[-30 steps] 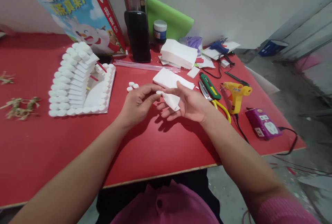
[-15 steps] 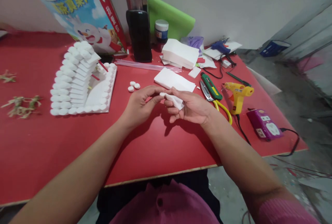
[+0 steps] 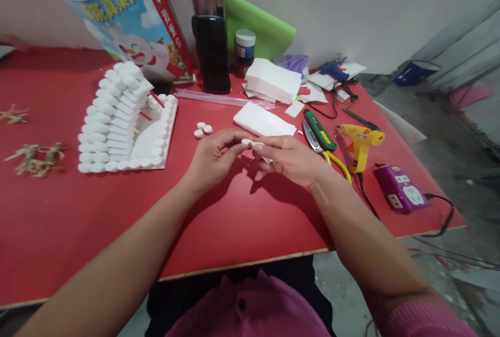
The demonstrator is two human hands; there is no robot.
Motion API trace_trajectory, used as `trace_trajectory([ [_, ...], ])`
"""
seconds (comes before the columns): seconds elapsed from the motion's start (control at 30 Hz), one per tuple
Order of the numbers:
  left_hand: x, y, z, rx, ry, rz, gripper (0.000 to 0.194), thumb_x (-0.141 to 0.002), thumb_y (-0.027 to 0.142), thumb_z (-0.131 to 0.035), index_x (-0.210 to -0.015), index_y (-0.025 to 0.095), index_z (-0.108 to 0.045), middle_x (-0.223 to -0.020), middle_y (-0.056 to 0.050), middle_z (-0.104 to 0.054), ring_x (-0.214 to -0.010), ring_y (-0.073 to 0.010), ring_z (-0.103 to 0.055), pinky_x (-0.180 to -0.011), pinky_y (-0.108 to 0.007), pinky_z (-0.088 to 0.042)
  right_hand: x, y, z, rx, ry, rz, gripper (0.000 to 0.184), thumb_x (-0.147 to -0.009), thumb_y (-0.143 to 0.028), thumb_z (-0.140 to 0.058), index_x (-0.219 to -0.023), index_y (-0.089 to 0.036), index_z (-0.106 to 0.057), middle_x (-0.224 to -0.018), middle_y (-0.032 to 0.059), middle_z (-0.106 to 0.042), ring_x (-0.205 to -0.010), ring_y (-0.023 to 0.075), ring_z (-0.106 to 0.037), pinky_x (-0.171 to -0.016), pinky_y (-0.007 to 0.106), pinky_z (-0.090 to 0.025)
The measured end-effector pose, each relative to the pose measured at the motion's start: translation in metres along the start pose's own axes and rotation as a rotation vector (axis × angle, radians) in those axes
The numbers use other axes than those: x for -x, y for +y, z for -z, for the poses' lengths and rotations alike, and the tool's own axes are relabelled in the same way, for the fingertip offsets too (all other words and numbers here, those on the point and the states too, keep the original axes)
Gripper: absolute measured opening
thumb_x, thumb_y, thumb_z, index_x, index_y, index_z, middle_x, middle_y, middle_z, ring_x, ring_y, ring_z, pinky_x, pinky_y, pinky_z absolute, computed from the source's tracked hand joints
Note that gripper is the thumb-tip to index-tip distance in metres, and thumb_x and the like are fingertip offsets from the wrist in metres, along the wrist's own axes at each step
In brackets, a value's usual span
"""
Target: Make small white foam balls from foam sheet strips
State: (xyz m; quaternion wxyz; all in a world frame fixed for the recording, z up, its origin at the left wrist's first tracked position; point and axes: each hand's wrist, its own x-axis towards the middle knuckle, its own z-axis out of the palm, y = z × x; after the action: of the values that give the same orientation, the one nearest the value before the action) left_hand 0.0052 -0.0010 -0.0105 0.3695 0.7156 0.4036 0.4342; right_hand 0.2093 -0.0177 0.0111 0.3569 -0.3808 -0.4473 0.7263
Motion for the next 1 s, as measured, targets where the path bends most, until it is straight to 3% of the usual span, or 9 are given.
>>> trace_trajectory([
  [0.2,0.002,0.004,-0.002,0.057,0.024,0.058,0.017,-0.094,0.033,-0.069,-0.097,0.02,-0.08,-0.096,-0.007,-0.08,-0.09,-0.0238,-0.074,-0.085,-0.035,-0.058,0.001,0.004,-0.005,0.55,0.184,0.194,0.031,-0.1,-0.044,-0.064,-0.096,-0.018,-0.08,-0.074,0.0014,-0.068,-0.063,0.0144,-0.065,-0.067,0.03,-0.057],
  [0.4,0.003,0.01,-0.011,0.239,0.074,0.21,0.013,-0.088,0.032,-0.074,-0.088,0.019,-0.078,-0.074,-0.004,-0.074,-0.065,-0.0183,-0.067,-0.061,-0.029,-0.057,-0.001,0.012,-0.011,1.065,0.451,0.593,0.025,-0.101,-0.03,-0.061,-0.085,-0.019,-0.077,-0.074,0.0037,-0.072,-0.069,0.0164,-0.063,-0.068,0.03,-0.045],
  [0.5,0.004,0.011,-0.015,0.305,0.108,0.261,0.014,-0.084,0.033,-0.079,-0.085,0.019,-0.077,-0.072,-0.003,-0.073,-0.063,-0.0174,-0.067,-0.058,-0.028,-0.056,-0.001,0.019,-0.014,1.121,0.512,0.704,0.024,-0.102,-0.027,-0.059,-0.088,-0.02,-0.077,-0.081,0.0049,-0.075,-0.072,0.017,-0.065,-0.072,0.03,-0.046],
  [0.63,0.005,0.009,-0.017,0.399,0.163,0.273,0.018,-0.077,0.032,-0.086,-0.083,0.018,-0.077,-0.078,-0.004,-0.077,-0.07,-0.0179,-0.071,-0.066,-0.03,-0.061,-0.001,0.024,-0.015,1.143,0.466,0.764,0.025,-0.104,-0.026,-0.054,-0.096,-0.019,-0.076,-0.085,0.0077,-0.075,-0.079,0.0197,-0.067,-0.072,0.031,-0.047],
  [0.87,0.006,0.009,-0.021,0.539,0.163,0.29,0.026,-0.075,0.039,-0.089,-0.082,0.017,-0.076,-0.072,-0.003,-0.076,-0.067,-0.019,-0.074,-0.069,-0.034,-0.065,0.0,0.019,-0.014,1.021,0.426,0.721,0.024,-0.104,-0.03,-0.057,-0.093,-0.023,-0.077,-0.081,0.0036,-0.075,-0.076,0.0178,-0.067,-0.074,0.031,-0.051],
  [1.0,0.004,0.009,-0.02,0.534,0.174,0.294,0.026,-0.073,0.038,-0.09,-0.08,0.017,-0.076,-0.073,-0.004,-0.077,-0.067,-0.0189,-0.074,-0.069,-0.033,-0.065,0.001,0.019,-0.013,1.075,0.402,0.753,0.026,-0.105,-0.029,-0.054,-0.097,-0.021,-0.078,-0.088,0.0071,-0.076,-0.081,0.0194,-0.069,-0.074,0.032,-0.051],
])
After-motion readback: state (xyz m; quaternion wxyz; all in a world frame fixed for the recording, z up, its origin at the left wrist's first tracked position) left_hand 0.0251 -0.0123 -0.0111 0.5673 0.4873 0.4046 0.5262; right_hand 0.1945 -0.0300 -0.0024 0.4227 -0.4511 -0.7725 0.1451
